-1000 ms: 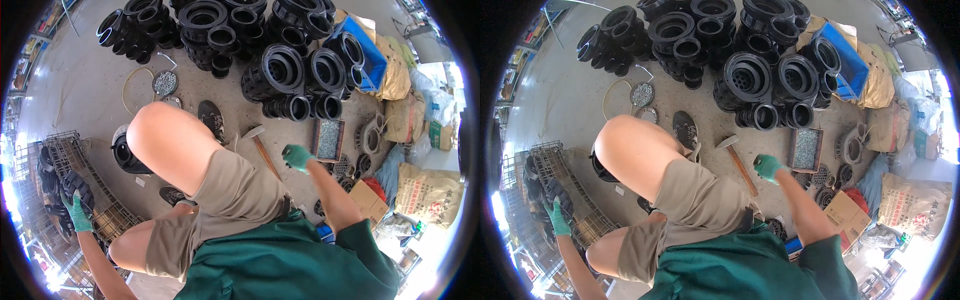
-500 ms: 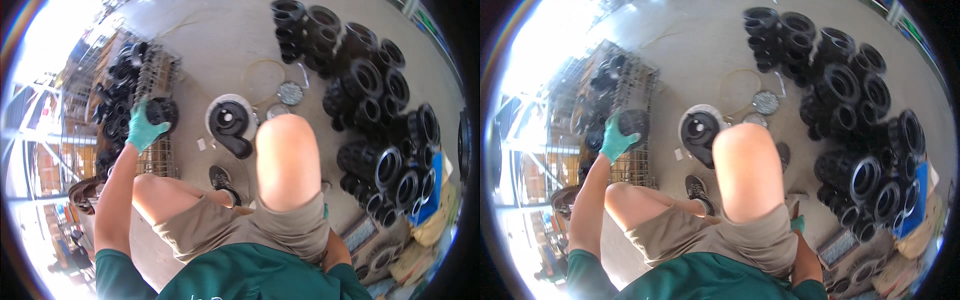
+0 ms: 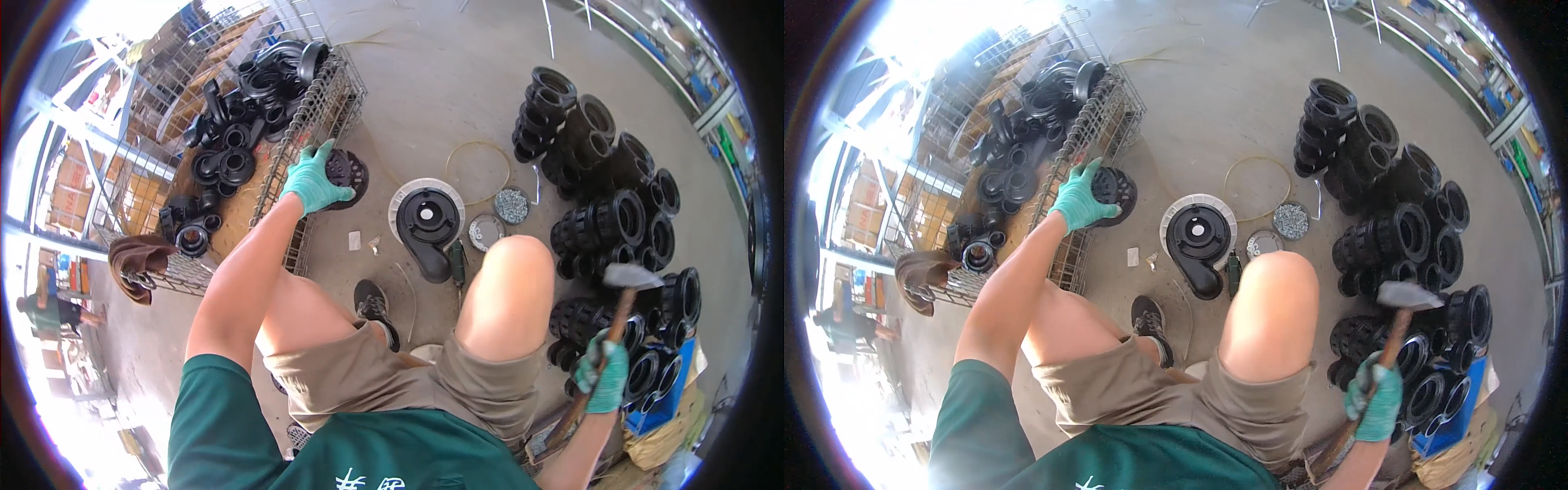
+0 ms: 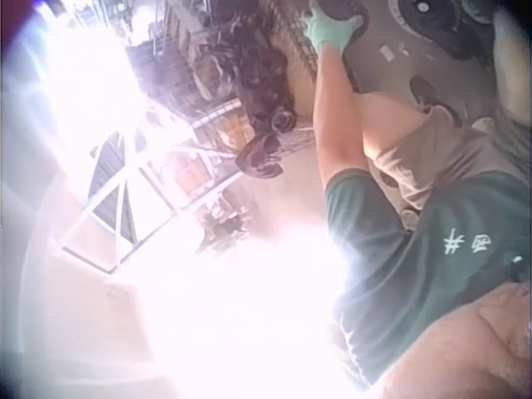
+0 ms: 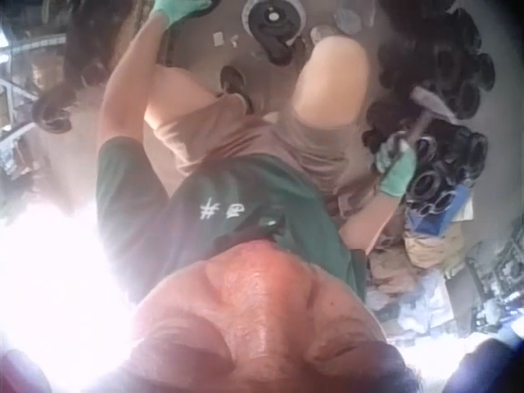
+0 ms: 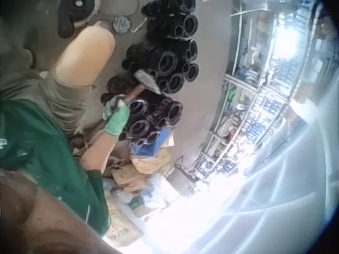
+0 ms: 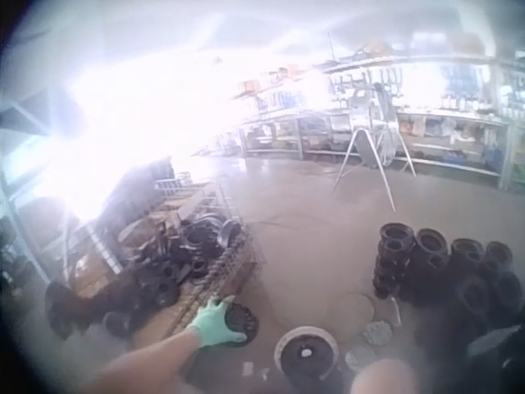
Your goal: The person places a metal plate onto a circular component, inserts a bolt and washer, and secures it using a pneumatic screwdriver. The person then picks up a black housing, places it onto a metal component, and uses a hammer to tap it into place before repeating the assembly process with another set of bolts and washers.
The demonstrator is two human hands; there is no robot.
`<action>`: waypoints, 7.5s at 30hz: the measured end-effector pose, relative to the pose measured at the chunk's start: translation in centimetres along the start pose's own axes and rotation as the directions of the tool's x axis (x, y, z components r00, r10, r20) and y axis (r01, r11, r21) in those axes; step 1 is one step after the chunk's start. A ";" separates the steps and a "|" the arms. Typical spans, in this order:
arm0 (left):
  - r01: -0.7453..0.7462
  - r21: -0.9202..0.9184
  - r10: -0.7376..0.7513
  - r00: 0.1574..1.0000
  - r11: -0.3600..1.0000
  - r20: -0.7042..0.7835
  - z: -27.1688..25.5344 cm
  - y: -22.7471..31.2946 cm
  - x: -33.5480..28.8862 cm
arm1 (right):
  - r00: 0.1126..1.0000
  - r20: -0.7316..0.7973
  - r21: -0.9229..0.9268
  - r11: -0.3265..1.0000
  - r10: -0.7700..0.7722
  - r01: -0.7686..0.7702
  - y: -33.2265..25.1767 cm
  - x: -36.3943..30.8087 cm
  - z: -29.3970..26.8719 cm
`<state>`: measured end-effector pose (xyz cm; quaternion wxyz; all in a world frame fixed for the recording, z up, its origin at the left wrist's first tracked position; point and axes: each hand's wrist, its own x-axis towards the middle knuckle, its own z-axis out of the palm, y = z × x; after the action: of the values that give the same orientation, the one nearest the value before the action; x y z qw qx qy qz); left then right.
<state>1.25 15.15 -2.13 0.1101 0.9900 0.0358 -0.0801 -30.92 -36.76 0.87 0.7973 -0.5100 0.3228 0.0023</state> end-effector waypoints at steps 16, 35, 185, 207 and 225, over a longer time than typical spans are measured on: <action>-0.079 -0.099 0.085 0.995 0.992 0.059 -0.3 -2.1 -2.2 | 0.765 0.644 -0.577 0.652 -0.006 0.491 8.0 10.6 35.7; -0.021 -0.159 0.032 0.997 0.987 0.069 0.8 -3.3 -1.7 | 0.647 0.673 -0.533 0.370 -0.359 0.761 10.1 9.8 39.0; 0.321 -0.925 0.588 0.795 -0.203 0.147 -2.7 7.4 -1.0 | 0.800 0.153 -0.687 0.519 -0.580 0.508 -6.0 0.6 10.4; -0.343 -0.468 0.435 0.895 0.814 0.101 5.5 8.1 -3.7 | 0.835 0.541 -0.585 0.759 0.103 0.285 6.4 21.2 28.6; -0.369 -0.431 0.485 0.852 0.823 0.197 8.5 6.8 -2.0 | 0.858 0.451 -0.873 0.320 0.245 0.367 7.6 24.4 28.6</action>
<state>-1.44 6.48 -8.54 0.3179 0.9082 -0.1918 -0.1931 0.55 -17.73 -10.16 0.4011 -0.8681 0.0166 0.2921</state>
